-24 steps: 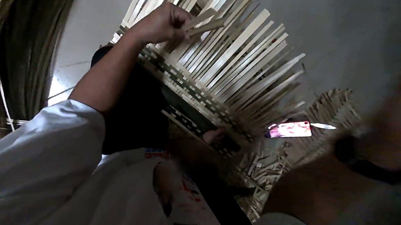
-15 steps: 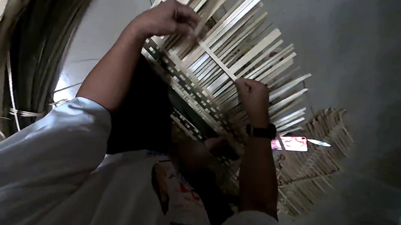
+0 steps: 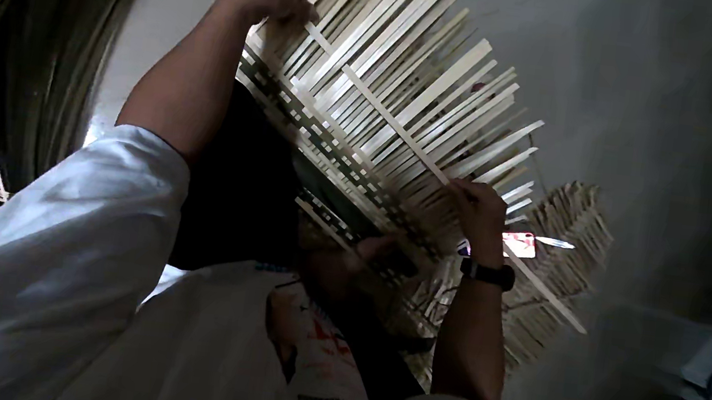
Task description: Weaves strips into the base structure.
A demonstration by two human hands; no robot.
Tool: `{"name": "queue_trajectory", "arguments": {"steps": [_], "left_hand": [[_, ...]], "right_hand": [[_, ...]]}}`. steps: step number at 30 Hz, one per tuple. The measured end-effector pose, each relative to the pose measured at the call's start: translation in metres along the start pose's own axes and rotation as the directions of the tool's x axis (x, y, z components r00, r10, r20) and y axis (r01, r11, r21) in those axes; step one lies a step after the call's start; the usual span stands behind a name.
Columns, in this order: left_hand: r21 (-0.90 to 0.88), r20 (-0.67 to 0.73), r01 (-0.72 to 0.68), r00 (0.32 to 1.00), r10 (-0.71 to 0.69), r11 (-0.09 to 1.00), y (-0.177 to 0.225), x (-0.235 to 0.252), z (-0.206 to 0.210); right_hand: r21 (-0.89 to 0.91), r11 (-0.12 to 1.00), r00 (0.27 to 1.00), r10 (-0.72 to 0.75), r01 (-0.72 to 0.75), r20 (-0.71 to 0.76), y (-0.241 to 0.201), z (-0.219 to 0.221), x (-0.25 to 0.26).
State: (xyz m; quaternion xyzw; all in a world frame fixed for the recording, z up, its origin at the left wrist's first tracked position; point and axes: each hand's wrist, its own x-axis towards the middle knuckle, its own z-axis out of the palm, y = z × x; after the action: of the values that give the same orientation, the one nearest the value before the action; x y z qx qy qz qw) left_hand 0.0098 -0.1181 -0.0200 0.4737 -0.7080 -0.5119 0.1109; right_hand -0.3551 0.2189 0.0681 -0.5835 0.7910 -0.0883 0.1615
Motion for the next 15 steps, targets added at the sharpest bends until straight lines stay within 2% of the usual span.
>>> {"name": "queue_trajectory", "arguments": {"steps": [2,5,9,12,15], "left_hand": [[-0.004,0.000,-0.041,0.999,0.041,0.999,0.001,-0.010,-0.004],[-0.113,-0.019,-0.079,0.997,0.077,0.990,0.005,-0.035,-0.012],[0.029,-0.060,-0.137,0.989,0.138,0.990,0.006,-0.048,-0.014],[0.063,-0.160,-0.094,0.982,0.103,0.994,0.001,-0.043,-0.015],[0.021,-0.267,-0.047,0.962,0.051,0.999,-0.016,-0.030,-0.019]], "right_hand": [[-0.004,1.000,1.000,-0.017,0.017,-0.002,-0.003,-0.002,-0.006],[0.000,1.000,1.000,-0.005,0.005,-0.018,-0.003,0.003,0.006],[0.040,0.999,0.999,-0.013,0.015,-0.033,-0.016,0.020,0.029],[0.078,0.992,0.995,-0.093,0.095,-0.032,-0.037,0.032,0.046],[0.003,0.998,0.998,-0.058,0.058,0.012,-0.051,0.032,0.057]]}}
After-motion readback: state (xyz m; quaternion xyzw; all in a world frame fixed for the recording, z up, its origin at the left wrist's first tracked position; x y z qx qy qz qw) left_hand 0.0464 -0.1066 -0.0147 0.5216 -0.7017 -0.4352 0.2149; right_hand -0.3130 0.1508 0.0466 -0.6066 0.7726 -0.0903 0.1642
